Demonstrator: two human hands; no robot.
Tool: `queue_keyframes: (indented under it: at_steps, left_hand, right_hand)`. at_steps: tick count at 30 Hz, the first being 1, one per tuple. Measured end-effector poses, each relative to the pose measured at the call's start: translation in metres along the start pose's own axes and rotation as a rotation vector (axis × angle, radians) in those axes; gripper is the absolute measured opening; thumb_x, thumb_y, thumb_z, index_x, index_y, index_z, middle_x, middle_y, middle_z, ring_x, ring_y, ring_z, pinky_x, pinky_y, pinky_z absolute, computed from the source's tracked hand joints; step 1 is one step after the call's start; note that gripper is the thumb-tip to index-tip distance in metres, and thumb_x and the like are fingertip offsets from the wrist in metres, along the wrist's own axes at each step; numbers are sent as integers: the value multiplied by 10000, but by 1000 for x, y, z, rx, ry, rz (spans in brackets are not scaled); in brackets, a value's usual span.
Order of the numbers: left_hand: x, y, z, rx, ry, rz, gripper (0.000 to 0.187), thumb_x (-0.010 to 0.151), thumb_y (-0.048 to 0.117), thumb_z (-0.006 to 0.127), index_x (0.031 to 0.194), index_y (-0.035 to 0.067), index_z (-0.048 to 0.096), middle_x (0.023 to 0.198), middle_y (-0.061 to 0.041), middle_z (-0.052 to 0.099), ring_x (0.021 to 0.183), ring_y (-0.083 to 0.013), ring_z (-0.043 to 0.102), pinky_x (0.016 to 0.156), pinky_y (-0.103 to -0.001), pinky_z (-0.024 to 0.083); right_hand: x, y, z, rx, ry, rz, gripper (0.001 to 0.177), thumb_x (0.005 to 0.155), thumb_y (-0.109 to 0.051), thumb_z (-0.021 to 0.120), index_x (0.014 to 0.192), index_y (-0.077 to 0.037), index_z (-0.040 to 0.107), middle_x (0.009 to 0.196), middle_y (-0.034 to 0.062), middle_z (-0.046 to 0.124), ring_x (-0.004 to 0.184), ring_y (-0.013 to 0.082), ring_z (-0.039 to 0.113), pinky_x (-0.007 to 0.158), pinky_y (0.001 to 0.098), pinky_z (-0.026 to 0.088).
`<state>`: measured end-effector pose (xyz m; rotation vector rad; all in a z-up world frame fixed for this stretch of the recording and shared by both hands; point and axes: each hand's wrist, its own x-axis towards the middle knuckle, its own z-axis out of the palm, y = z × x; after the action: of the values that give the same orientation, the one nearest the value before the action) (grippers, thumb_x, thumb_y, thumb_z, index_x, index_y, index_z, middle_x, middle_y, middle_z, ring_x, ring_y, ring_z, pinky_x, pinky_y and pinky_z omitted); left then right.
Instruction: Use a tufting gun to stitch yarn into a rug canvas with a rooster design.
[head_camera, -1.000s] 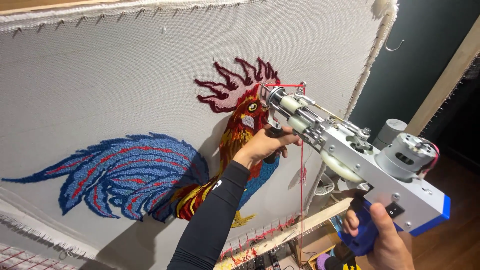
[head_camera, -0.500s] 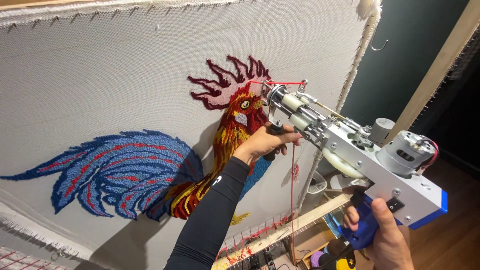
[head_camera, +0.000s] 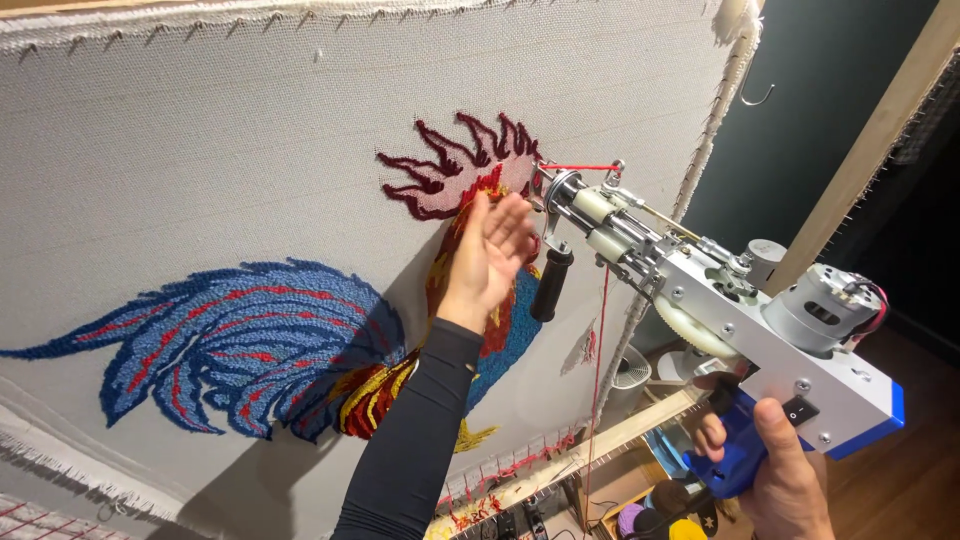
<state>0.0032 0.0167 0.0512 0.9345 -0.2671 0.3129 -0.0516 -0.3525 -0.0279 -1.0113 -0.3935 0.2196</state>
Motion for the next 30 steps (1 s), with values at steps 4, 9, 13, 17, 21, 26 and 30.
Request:
queue_keyframes:
  at_steps: [4,9,13,17,21,26,30]
  left_hand:
    - [15,1,-4,-269,196,50,378,987,416,643,1206,113,696,1059,5,734,966,-109,683,891,-298,532]
    - [23,-20,-16,-219,265,70,273,1019,318,657,1190,107,693,1056,18,722,965,-97,679,899,-292,524]
    - [24,-57,-59,269,131,77,318,1021,202,646,1269,9,693,1079,-52,711,927,-108,644,843,-276,520]
    - [-5,-45,-53,425,-119,-22,500,934,115,592,1431,61,576,1292,-35,689,991,-75,638,864,-225,514]
    - [-28,-25,-9,455,-199,-80,539,911,136,650,1439,105,547,1346,-4,656,980,-61,650,877,-204,498]
    - [-19,-57,-11,549,-91,-69,314,917,204,773,1136,-6,693,978,-84,761,609,-108,601,592,-276,506]
    - [-18,-58,-11,465,-69,-59,265,926,219,758,1052,-1,682,951,-55,796,562,-88,564,542,-266,489]
  right_hand:
    - [-1,1,3,-5,8,14,725,939,-548,654,1377,13,515,763,100,532,655,176,513,642,352,462]
    - [-3,4,4,-33,71,30,699,923,-520,656,1355,11,514,750,120,549,647,187,529,633,360,470]
    - [-2,7,6,30,13,10,662,940,-487,661,1384,-25,495,760,116,542,648,186,520,640,356,472]
    - [1,10,4,73,-50,15,657,968,-466,661,1376,20,493,761,118,539,652,192,524,625,361,471]
    - [2,13,9,99,-56,42,634,971,-443,656,1393,-8,470,774,124,550,660,185,525,616,335,457]
    - [3,15,20,0,64,73,625,961,-432,627,1385,4,485,770,127,547,647,172,518,596,318,455]
    - [5,17,15,9,48,76,622,959,-441,626,1361,10,479,769,136,551,640,179,522,592,321,458]
